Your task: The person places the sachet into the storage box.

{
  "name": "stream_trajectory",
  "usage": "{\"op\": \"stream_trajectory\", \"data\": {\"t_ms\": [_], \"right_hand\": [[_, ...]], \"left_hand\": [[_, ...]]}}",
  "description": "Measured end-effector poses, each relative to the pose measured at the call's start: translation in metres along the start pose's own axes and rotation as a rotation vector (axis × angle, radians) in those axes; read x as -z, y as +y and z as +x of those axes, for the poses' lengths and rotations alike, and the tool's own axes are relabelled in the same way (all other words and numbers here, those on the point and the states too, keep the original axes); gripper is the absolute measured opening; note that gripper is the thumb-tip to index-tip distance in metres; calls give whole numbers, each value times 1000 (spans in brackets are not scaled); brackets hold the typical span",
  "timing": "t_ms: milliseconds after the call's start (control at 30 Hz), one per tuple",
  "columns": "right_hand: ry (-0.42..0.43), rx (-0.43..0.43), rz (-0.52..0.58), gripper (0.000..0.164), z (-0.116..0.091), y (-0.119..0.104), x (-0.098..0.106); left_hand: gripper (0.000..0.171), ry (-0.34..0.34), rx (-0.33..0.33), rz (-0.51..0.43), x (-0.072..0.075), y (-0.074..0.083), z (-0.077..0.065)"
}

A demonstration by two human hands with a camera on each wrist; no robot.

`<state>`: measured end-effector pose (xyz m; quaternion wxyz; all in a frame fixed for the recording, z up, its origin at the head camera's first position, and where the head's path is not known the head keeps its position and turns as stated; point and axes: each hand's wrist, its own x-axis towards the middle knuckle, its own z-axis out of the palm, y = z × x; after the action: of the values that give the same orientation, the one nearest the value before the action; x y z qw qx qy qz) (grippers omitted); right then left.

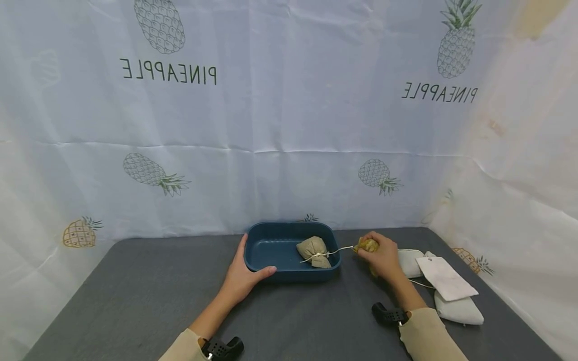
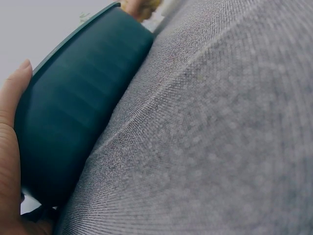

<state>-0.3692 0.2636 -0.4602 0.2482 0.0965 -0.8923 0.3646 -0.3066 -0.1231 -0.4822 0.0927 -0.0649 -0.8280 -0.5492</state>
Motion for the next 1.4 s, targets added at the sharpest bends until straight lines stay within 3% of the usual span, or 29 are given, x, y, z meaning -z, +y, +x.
{"op": "stream_trajectory", "data": {"t_ms": [267, 433, 567, 767, 1033, 1400], "right_hand": [[61, 64, 109, 17, 9, -52, 18], [50, 161, 99, 30, 9, -80, 21], [11, 215, 118, 33, 7, -99, 16], [-54, 228, 186, 33, 10, -122, -9], [-207, 249, 205, 32, 16, -143, -45], [-505, 242, 54, 35, 18, -140, -91]], "left_hand": [[118, 2, 4, 2, 2, 0, -2], [118, 7, -13, -1, -1, 0, -2], [118, 13, -28, -14, -3, 1, -1], [119, 21, -31, -14, -2, -1, -2], [118, 26, -28, -13, 1, -2, -1], [118, 14, -31, -10, 0, -1, -1]]}}
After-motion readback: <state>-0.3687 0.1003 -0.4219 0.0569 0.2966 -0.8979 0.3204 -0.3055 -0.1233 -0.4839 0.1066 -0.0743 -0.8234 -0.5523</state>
